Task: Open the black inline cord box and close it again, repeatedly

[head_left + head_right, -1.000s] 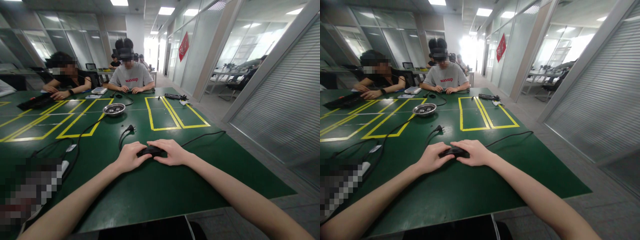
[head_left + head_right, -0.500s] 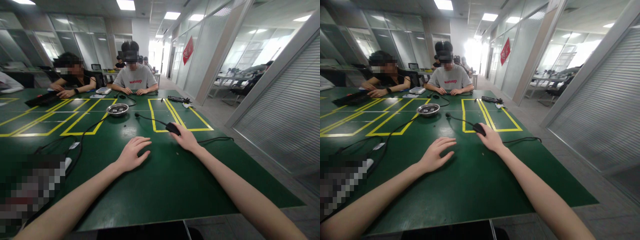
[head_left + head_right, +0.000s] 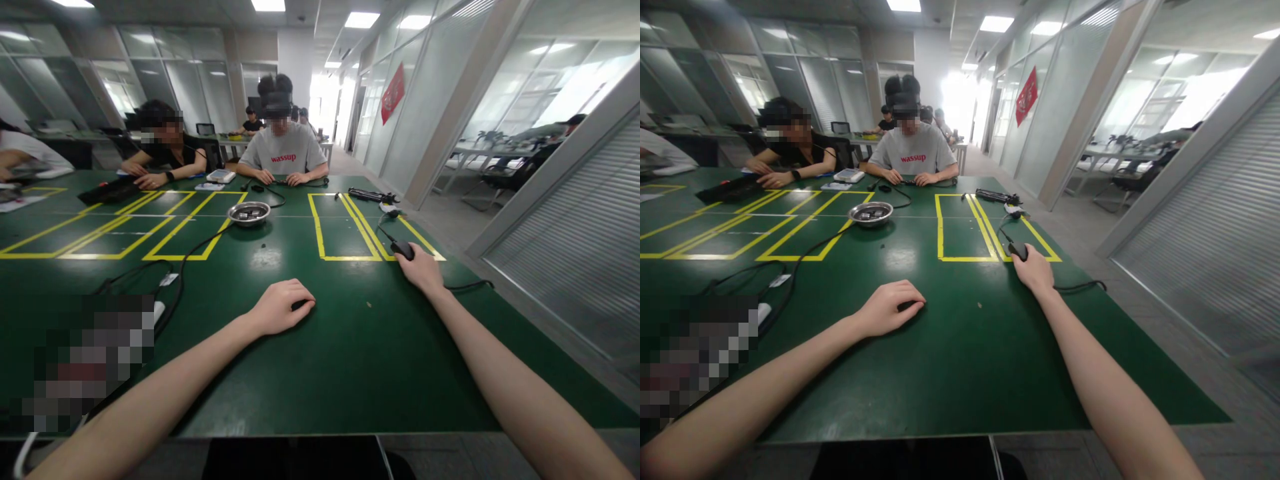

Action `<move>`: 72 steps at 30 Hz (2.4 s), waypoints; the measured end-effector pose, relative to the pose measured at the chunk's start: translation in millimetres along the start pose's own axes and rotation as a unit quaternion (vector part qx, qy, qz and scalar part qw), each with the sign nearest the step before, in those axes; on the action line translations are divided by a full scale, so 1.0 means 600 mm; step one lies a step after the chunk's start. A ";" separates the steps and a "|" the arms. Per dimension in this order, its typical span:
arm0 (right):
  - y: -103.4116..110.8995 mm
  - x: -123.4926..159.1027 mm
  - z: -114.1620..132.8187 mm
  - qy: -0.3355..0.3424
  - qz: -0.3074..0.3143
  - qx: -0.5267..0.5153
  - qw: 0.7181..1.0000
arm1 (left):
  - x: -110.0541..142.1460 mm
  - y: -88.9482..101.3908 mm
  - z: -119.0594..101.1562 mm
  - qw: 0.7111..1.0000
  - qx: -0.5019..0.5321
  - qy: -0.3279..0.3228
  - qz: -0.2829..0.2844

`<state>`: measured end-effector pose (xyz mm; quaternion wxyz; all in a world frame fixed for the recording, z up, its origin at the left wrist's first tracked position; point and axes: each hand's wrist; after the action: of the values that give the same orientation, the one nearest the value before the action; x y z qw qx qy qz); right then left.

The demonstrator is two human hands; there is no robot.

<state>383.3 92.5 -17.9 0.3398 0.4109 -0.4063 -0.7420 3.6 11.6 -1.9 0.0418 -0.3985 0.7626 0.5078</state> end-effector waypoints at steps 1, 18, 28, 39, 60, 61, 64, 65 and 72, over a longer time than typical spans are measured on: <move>0.000 0.001 0.001 -0.006 -0.001 0.007 1.000 | 0.000 0.000 0.000 1.000 0.002 -0.001 0.002; -0.006 -0.007 -0.028 -0.049 -0.041 0.041 0.997 | 0.000 -0.002 0.008 1.000 0.010 -0.017 0.002; -0.005 -0.007 -0.029 -0.043 -0.064 0.013 0.997 | 0.000 -0.001 0.008 1.000 0.007 -0.012 0.009; 0.012 -0.012 -0.039 -0.132 -0.047 -0.080 0.987 | 0.000 0.000 0.011 1.000 0.009 -0.010 0.017; 0.012 -0.016 -0.038 -0.043 -0.125 -0.036 0.991 | 0.002 0.001 0.013 1.000 0.007 -0.011 0.020; 0.013 -0.017 -0.040 -0.046 -0.128 -0.033 0.990 | 0.002 0.001 0.013 1.000 0.008 -0.011 0.020; 0.015 -0.014 -0.045 -0.054 -0.119 -0.013 0.991 | 0.001 0.001 0.012 1.000 0.007 -0.011 0.020; 0.015 -0.013 -0.045 -0.054 -0.106 -0.003 0.993 | 0.001 0.001 0.012 1.000 0.006 -0.012 0.019; 0.012 -0.012 -0.041 0.011 -0.005 0.025 1.000 | 0.001 -0.001 0.013 1.000 0.006 -0.011 0.019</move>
<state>409.6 87.0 -17.3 0.3297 0.4296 -0.4190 -0.7288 1.0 17.7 -6.2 0.0430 -0.3784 0.7722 0.5085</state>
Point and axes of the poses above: each hand's wrist, its own x-axis away from the middle knuckle, its own y-axis out of the back of the hand, z = x × y, and after that the axes turned 9 degrees about x, right-handed
